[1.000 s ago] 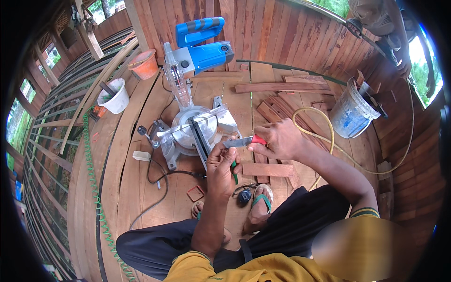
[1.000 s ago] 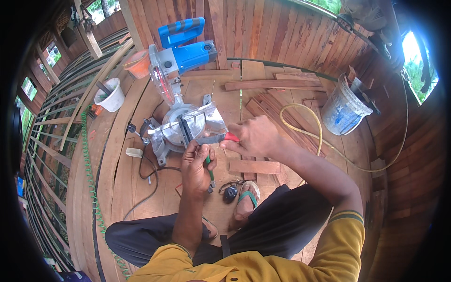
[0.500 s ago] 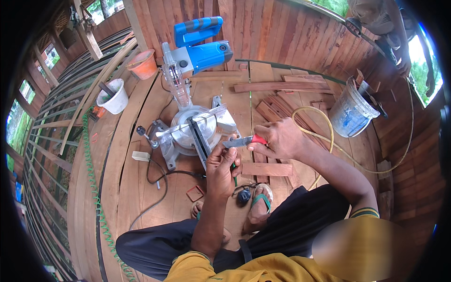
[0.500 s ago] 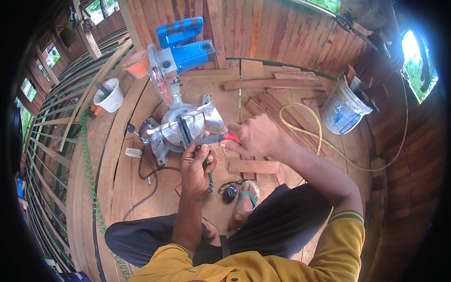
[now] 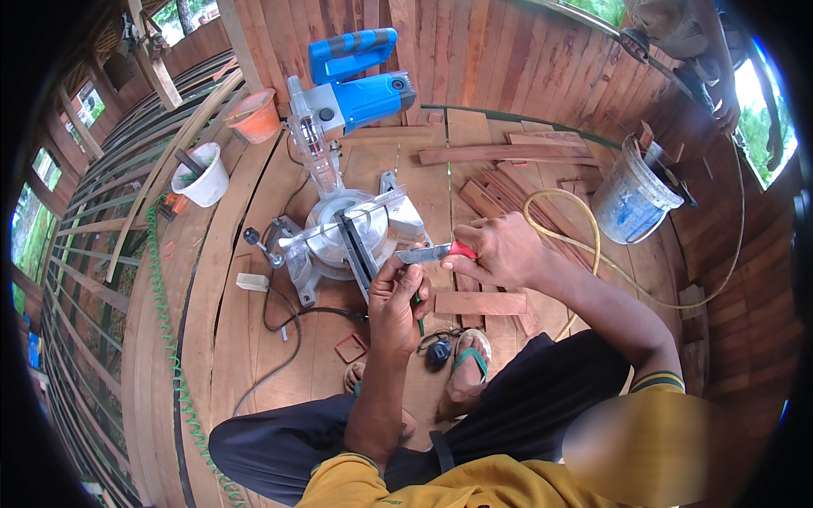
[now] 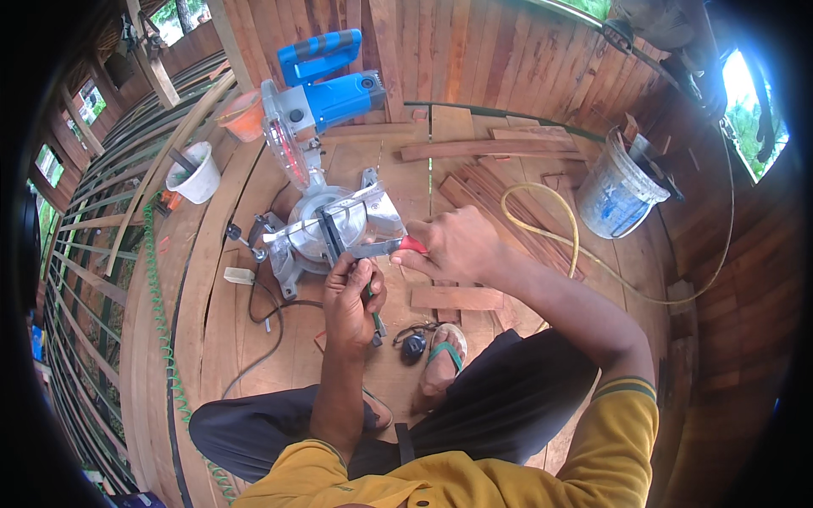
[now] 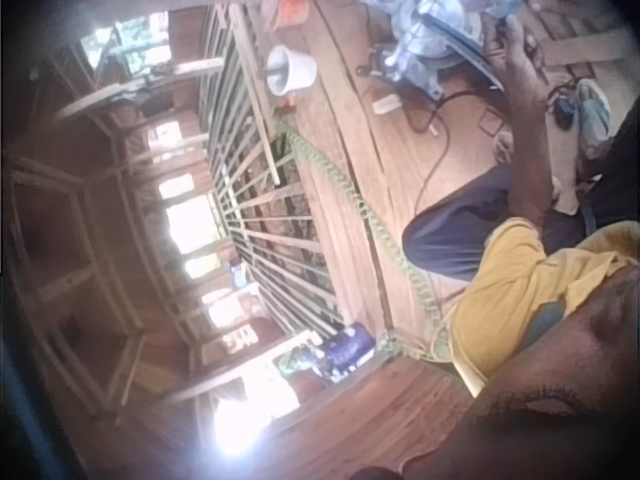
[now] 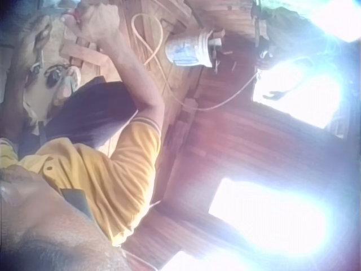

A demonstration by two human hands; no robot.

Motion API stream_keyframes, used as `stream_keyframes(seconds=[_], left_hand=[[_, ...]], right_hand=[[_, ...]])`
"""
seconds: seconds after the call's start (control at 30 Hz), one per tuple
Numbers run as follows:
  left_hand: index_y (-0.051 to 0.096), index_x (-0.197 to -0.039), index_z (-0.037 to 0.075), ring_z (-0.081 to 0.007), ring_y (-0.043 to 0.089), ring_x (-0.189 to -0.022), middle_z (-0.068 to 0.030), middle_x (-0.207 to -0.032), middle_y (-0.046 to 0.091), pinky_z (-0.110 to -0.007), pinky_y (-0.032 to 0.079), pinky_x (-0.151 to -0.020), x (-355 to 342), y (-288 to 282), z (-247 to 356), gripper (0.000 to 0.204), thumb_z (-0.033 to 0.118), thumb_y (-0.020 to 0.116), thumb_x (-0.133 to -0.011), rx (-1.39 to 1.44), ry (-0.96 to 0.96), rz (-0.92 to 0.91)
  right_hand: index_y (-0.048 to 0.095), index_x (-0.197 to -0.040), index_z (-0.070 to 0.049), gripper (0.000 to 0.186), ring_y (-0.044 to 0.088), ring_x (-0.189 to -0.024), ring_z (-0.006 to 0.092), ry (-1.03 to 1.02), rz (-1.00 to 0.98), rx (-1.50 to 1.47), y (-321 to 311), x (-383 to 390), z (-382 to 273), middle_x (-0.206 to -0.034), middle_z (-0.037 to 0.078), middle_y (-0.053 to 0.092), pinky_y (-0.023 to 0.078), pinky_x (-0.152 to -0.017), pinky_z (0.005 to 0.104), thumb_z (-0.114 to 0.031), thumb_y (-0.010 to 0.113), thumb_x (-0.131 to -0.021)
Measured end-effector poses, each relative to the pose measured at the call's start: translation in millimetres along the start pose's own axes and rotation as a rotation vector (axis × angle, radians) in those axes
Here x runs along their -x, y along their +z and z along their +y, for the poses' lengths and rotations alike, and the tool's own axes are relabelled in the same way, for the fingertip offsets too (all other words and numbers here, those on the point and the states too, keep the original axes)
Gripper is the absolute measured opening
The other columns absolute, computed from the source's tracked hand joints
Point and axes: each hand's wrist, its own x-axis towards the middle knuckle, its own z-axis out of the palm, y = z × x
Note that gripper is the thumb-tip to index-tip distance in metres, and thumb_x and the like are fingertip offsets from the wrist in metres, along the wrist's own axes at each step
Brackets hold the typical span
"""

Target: The person measures and marks wooden planks with a tape measure and pencil, then uses a miter saw to cut the wood into smaller pieces. The person handles the wood and tools while sitting on the floor.

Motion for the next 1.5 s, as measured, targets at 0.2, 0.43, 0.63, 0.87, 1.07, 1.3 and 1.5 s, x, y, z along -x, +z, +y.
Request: stream_keyframes(seconds=[0.2,0.43,0.63,0.87,1.07,1.3,1.5], left_hand=[[0.063,-0.139,0.003,-0.0090,0.058,-0.078,-0.0020,-0.097,0.065,-0.021,0.044,-0.055,-1,3,-1,0.037,0.006,0.067,-0.102,-0.040,0.027,0.023],[0.061,-0.144,0.004,-0.0112,0.063,-0.079,-0.0043,-0.104,0.068,-0.023,0.050,-0.057,-4,1,8,0.043,0.008,0.069,-0.101,0.052,0.002,-0.033],[0.062,-0.144,0.006,-0.0126,0.067,-0.078,-0.0036,-0.106,0.070,-0.025,0.053,-0.058,-4,1,5,0.040,0.008,0.065,-0.104,0.079,-0.022,-0.037],[0.060,-0.146,0.003,-0.0118,0.064,-0.076,-0.0026,-0.099,0.070,-0.024,0.051,-0.057,-2,6,8,0.041,0.009,0.063,-0.105,0.044,-0.021,-0.041],[0.061,-0.143,0.001,-0.0092,0.059,-0.074,-0.0049,-0.104,0.068,-0.020,0.043,-0.049,1,8,4,0.039,0.012,0.063,-0.106,0.040,-0.028,-0.038],[0.064,-0.135,0.003,-0.0052,0.054,-0.063,-0.0037,-0.101,0.065,-0.018,0.036,-0.042,-2,-4,2,0.030,0.015,0.062,-0.108,0.083,-0.058,-0.035],[0.065,-0.133,0.003,-0.0046,0.053,-0.062,-0.0037,-0.100,0.064,-0.018,0.035,-0.042,-3,2,0,0.028,0.015,0.063,-0.107,0.052,-0.032,0.024]], right_hand=[[0.065,-0.083,-0.007,0.051,0.068,-0.067,0.0379,0.022,0.000,-0.036,-4,-1,0,-0.069,0.016,0.065,0.051,-0.058,0.0476,-0.056,0.065,-0.099],[0.059,-0.083,-0.003,0.049,0.060,-0.064,0.0435,0.102,0.124,-0.429,-1,1,24,-0.067,0.022,0.055,0.044,-0.057,0.0475,-0.047,0.062,-0.103],[0.063,-0.086,-0.006,0.048,0.065,-0.068,0.0420,-0.029,0.031,-0.187,2,2,8,-0.067,0.018,0.059,0.048,-0.058,0.0499,-0.052,0.065,-0.100],[0.066,-0.088,-0.006,0.054,0.067,-0.070,0.0407,-0.007,-0.034,-0.049,-1,-1,-1,-0.072,0.016,0.064,0.051,-0.060,0.0502,-0.059,0.065,-0.097],[0.067,-0.090,-0.007,0.053,0.068,-0.071,0.0407,-0.007,-0.045,-0.059,-2,0,-1,-0.074,0.016,0.066,0.052,-0.061,0.0499,-0.059,0.065,-0.097],[0.070,-0.092,-0.009,0.057,0.070,-0.062,0.0391,-0.033,0.091,-0.070,6,-1,-5,-0.066,0.017,0.068,0.054,-0.057,0.0488,-0.064,0.058,-0.099],[0.069,-0.094,-0.009,0.055,0.070,-0.062,0.0391,-0.055,0.066,-0.087,14,-1,1,-0.065,0.018,0.068,0.054,-0.057,0.0493,-0.062,0.059,-0.099]])
